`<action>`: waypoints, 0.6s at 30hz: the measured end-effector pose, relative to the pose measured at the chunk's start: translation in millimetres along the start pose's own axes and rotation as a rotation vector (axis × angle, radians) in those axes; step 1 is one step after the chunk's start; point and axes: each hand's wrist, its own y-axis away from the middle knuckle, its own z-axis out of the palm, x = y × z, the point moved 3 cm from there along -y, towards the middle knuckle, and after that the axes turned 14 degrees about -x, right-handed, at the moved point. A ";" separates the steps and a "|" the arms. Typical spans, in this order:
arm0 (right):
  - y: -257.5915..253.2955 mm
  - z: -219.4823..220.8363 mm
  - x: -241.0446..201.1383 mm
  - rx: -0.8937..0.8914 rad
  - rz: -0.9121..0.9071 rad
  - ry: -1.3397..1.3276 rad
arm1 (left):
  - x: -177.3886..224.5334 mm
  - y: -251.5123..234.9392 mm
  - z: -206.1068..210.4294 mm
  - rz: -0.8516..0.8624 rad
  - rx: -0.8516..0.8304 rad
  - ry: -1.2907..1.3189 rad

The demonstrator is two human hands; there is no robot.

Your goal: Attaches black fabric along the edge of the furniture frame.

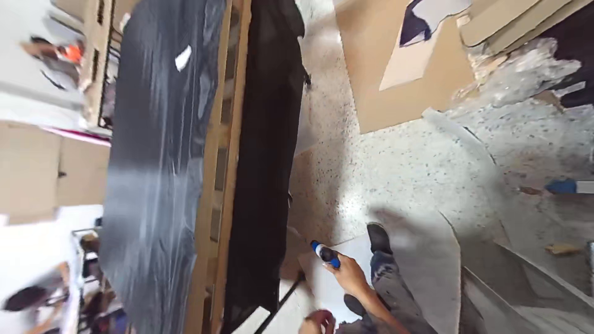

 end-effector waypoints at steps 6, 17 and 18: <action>-14.1 -178.4 -71.2 0.259 0.000 -0.058 | 102.3 -72.9 -267.9 0.038 0.630 -0.259; -110.0 -441.4 -181.2 0.579 -0.314 0.020 | 277.4 -167.8 -525.3 0.231 1.034 -0.459; -127.4 -466.2 -195.6 0.585 -0.338 0.027 | 289.9 -186.4 -540.5 0.158 1.031 -0.451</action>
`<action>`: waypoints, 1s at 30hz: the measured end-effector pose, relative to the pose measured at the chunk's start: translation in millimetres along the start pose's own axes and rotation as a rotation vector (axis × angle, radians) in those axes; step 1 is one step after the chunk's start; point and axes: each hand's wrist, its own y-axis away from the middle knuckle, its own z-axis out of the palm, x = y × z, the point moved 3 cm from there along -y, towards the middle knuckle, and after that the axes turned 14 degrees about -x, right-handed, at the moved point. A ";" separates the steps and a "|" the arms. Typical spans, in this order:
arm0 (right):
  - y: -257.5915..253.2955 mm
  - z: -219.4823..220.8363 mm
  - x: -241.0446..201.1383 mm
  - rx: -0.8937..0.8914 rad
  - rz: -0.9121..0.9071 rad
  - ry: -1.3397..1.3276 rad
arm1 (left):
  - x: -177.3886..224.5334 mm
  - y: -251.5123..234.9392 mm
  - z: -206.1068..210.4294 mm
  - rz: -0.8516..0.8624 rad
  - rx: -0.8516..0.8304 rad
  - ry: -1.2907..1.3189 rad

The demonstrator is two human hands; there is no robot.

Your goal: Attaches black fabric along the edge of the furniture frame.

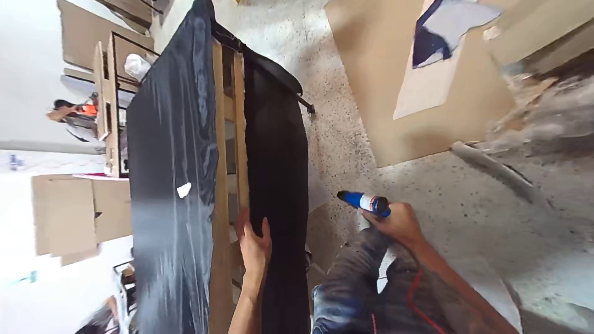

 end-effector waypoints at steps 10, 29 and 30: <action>-317.9 -74.1 -139.6 0.080 -0.560 -0.201 | -8.2 -104.1 18.9 -0.491 -0.115 -0.071; -524.7 -95.1 -235.4 0.100 -0.809 -0.267 | -7.1 -111.5 8.4 -0.795 -0.300 -0.171; -526.0 -97.4 -234.3 0.108 -0.784 -0.259 | -8.5 -111.6 9.4 -0.742 -0.275 -0.171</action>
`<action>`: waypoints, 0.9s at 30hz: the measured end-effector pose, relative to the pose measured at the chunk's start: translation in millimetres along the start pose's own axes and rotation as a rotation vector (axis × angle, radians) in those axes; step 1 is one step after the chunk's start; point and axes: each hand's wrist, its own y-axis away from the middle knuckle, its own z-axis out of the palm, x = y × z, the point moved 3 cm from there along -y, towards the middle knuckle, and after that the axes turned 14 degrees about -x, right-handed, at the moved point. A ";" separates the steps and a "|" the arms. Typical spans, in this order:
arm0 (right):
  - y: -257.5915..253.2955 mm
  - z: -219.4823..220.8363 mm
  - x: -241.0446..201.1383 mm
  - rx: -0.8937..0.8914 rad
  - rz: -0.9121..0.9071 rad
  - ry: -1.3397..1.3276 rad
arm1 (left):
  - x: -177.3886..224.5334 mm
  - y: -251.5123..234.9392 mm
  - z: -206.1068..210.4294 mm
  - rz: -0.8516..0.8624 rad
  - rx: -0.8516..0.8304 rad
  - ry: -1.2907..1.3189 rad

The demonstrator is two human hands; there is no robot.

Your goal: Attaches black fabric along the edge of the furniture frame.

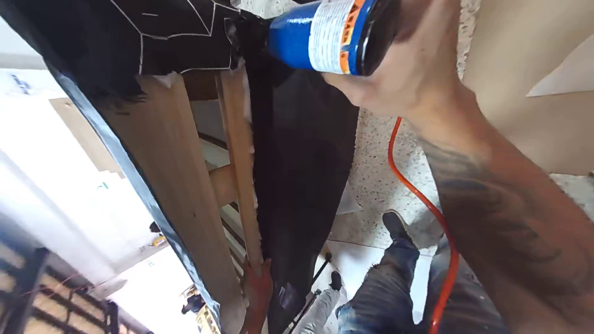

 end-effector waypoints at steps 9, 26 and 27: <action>0.5 -5.7 10.0 0.041 0.031 -0.011 | 0.7 1.5 -0.8 -0.070 -0.038 0.022; 22.8 2.4 -3.1 -0.035 -0.102 -0.142 | -6.1 4.1 5.7 0.089 0.115 0.009; 30.1 -4.0 -3.8 0.018 -0.100 -0.160 | -5.4 9.6 4.4 0.140 0.137 0.052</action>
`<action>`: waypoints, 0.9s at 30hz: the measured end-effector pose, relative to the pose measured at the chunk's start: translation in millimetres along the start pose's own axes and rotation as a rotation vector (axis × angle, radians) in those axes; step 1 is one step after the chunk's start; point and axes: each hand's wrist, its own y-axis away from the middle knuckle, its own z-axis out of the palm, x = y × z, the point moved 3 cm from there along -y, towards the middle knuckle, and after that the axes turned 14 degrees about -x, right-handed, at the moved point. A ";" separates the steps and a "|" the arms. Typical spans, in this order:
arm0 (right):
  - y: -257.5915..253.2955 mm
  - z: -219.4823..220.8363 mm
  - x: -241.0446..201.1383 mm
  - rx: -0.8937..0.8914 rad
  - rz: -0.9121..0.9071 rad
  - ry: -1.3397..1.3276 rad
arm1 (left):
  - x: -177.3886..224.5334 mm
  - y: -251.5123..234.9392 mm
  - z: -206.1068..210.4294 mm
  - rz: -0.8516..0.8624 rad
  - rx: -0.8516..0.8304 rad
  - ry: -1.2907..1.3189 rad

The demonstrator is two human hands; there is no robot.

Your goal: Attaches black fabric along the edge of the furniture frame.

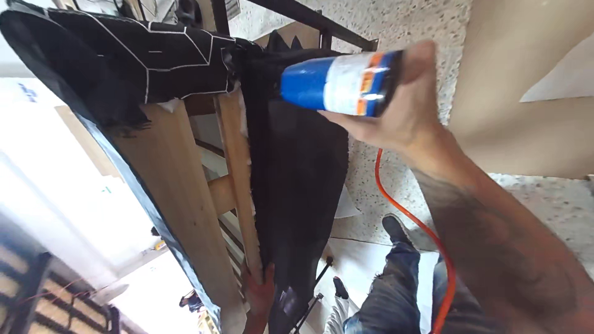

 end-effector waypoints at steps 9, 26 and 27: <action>54.0 -60.0 -13.4 0.109 0.192 0.106 | 294.4 -117.8 -18.6 0.365 -0.276 1.170; -23.8 -36.6 -2.3 -0.106 0.021 0.055 | 364.4 -217.7 -55.6 0.235 0.273 0.947; -27.5 -32.1 -2.8 -0.125 0.026 0.065 | 363.0 -217.8 -54.1 0.242 0.287 0.930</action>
